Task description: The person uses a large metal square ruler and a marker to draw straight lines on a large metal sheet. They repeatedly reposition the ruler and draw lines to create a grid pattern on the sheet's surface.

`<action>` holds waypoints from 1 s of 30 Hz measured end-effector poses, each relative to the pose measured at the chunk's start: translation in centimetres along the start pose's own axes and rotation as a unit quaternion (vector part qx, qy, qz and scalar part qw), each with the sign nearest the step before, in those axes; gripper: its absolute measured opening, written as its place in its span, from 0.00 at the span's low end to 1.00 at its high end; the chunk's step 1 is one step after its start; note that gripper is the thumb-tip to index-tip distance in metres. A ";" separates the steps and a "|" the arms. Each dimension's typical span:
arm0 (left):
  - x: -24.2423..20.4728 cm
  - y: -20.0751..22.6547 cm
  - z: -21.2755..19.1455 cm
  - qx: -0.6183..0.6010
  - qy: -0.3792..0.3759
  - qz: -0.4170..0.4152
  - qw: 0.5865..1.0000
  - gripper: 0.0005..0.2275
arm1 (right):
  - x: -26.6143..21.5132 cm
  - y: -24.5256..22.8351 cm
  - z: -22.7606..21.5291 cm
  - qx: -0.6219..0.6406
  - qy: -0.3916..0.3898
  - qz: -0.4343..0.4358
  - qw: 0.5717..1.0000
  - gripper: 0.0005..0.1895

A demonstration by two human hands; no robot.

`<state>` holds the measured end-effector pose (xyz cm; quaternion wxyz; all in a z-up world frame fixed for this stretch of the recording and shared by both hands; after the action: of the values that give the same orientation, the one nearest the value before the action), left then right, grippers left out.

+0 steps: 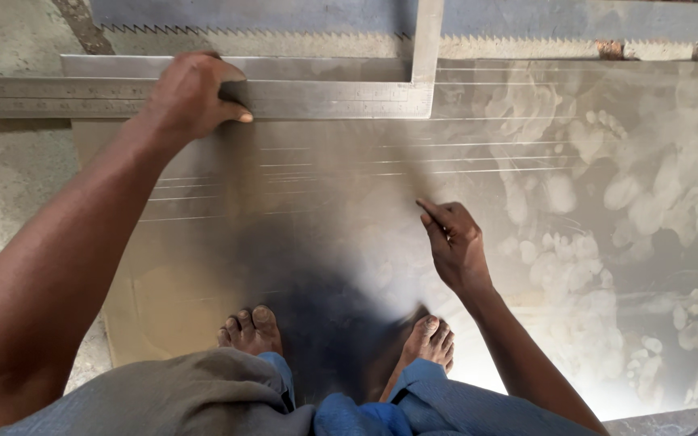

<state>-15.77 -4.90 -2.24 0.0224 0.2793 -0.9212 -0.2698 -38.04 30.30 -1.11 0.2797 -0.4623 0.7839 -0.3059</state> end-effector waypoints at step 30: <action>1.2 -0.8 1.1 0.107 -0.092 -0.131 0.981 0.28 | 13.0 3.0 -1.8 0.015 0.112 0.001 0.994 0.05</action>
<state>-16.62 -5.60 -3.70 -0.1285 0.3725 -0.8982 -0.1947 -46.35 20.19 -4.16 0.1975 -0.4200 0.8059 -0.3675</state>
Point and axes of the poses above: each hand's wrist, its own x-axis towards the middle knuckle, its own z-axis out of the palm, y = z × x, the point moved 7 cm from there along x, towards the middle knuckle, and after that the axes turned 5 degrees about -y, right-handed, at the moved point
